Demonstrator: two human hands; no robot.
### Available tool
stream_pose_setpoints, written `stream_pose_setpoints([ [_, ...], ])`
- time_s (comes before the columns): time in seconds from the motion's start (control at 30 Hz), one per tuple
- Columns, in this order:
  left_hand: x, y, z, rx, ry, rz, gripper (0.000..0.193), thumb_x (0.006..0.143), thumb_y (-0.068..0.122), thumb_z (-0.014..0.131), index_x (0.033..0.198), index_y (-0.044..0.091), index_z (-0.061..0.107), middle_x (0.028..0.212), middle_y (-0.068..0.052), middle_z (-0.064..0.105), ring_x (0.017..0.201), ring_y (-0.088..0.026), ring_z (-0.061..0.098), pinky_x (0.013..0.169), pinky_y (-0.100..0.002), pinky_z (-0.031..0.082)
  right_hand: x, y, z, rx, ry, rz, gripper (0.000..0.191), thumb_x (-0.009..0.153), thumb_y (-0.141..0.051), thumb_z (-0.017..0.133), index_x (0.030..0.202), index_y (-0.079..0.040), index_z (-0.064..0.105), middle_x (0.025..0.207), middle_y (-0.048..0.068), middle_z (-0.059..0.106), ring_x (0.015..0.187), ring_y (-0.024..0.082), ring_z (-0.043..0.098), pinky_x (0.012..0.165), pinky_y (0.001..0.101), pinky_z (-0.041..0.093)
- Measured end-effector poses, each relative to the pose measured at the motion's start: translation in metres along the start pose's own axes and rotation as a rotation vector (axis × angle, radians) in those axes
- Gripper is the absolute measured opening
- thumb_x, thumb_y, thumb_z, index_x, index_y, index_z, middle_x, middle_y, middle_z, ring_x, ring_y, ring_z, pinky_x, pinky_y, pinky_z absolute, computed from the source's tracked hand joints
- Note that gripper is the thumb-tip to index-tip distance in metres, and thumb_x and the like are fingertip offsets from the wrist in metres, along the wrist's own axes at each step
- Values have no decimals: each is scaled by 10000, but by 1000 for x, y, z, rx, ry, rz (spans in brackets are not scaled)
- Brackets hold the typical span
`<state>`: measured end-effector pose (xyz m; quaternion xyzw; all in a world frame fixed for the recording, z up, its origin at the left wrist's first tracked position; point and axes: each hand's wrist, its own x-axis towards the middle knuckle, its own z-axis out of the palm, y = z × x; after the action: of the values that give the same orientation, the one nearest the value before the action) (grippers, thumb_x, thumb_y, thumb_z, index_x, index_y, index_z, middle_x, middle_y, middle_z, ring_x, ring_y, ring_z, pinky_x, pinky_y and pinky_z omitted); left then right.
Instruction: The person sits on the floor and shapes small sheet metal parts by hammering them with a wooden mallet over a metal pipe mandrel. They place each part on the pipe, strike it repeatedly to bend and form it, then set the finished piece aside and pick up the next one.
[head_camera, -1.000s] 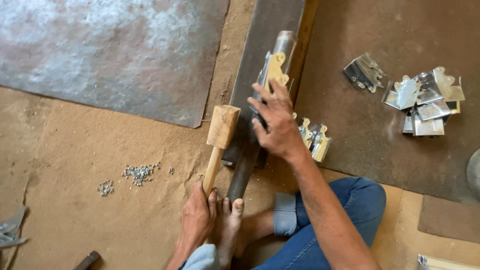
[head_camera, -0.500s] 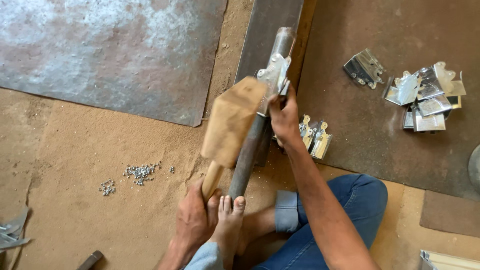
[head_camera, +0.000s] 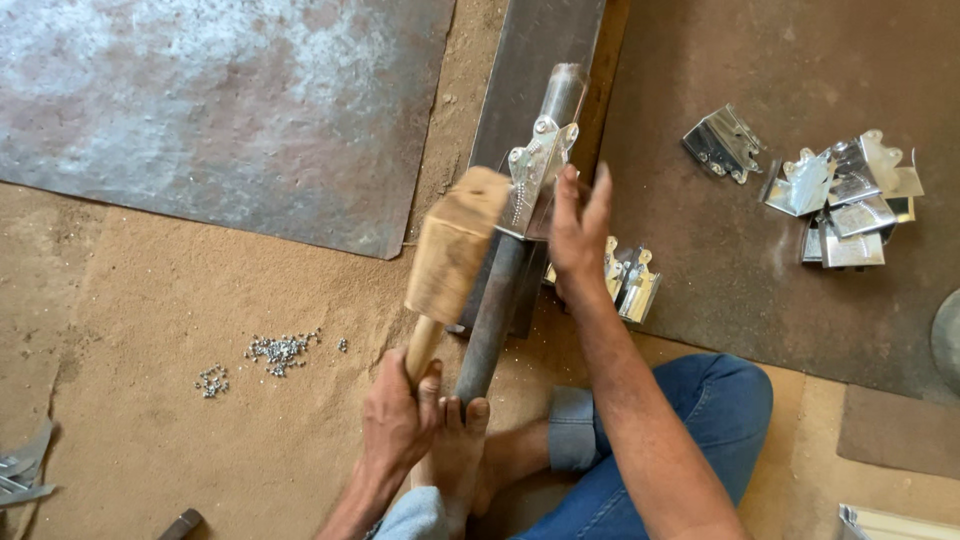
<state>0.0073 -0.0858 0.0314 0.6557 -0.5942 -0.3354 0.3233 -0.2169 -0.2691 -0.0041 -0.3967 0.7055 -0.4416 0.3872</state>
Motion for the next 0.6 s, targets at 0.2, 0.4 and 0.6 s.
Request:
stream_pose_setpoints([
  [0.2,-14,-11,-16,-48,61,-17,223,1028,243,569,1119,43,609,755,-107,621,567,-232,603,472,-388,479,35,-41,31,115,-45,-52,1158,876,-868,429,1575,29,215,1555,273,417,1459,378,455,1191,529,392],
  [0.4,4,-20,-13,-139,80,151,231,1069,248,525,1107,21,533,698,-86,587,537,-190,577,446,-354,449,55,-35,34,71,-18,256,1070,817,-892,339,1148,58,703,926,162,656,827,255,660,663,457,578],
  [0.6,23,-28,-3,-158,-84,-141,300,1090,331,396,1125,57,516,651,-33,535,453,-156,505,315,-328,401,60,-37,38,97,76,215,998,815,-911,377,967,0,756,703,8,552,568,119,517,451,363,417],
])
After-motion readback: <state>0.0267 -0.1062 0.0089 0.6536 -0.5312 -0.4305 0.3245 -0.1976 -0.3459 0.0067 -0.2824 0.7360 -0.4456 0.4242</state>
